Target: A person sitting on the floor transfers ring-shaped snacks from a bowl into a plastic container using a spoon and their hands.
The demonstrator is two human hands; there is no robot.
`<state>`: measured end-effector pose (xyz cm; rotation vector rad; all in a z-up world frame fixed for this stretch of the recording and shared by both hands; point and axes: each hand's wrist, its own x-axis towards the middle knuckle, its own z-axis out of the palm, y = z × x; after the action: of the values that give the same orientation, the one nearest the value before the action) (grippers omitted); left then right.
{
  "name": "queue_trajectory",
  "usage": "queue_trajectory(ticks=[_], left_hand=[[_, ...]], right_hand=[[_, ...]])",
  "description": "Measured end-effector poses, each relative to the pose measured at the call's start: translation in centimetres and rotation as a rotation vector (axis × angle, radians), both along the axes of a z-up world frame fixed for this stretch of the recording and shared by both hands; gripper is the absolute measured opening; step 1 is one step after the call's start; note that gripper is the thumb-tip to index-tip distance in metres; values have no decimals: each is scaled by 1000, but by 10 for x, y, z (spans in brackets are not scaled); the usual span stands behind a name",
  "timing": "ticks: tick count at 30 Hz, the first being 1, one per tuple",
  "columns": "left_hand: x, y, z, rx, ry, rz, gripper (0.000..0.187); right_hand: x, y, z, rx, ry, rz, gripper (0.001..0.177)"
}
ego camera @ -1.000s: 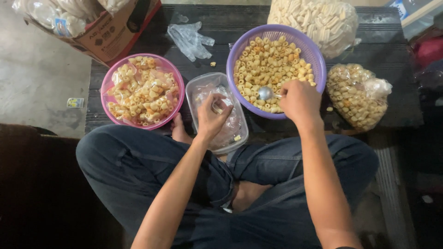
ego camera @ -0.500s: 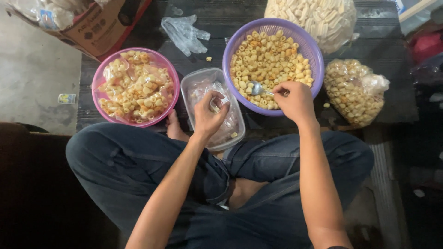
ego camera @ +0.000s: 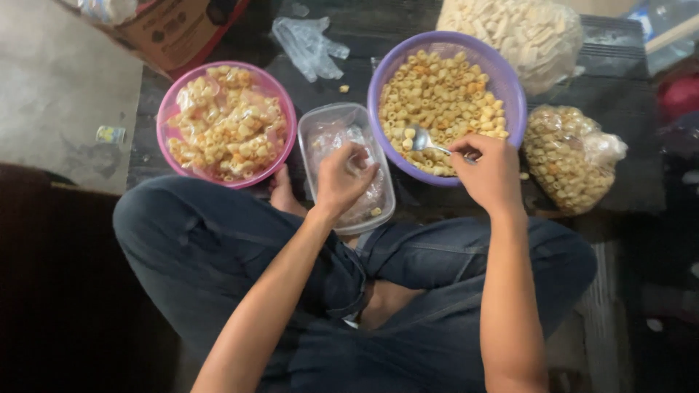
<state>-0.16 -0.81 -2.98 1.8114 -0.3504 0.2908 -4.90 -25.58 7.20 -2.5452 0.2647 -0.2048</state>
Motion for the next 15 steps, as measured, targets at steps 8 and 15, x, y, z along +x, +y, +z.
queue_trajectory(ticks=[8, 15], left_hand=[[-3, -2, 9, -9, 3, 19, 27], [6, -1, 16, -382, 249, -199, 29]], right_hand=[[-20, 60, 39, -79, -280, 381, 22], [-15, 31, 14, -174, -454, 300, 24]])
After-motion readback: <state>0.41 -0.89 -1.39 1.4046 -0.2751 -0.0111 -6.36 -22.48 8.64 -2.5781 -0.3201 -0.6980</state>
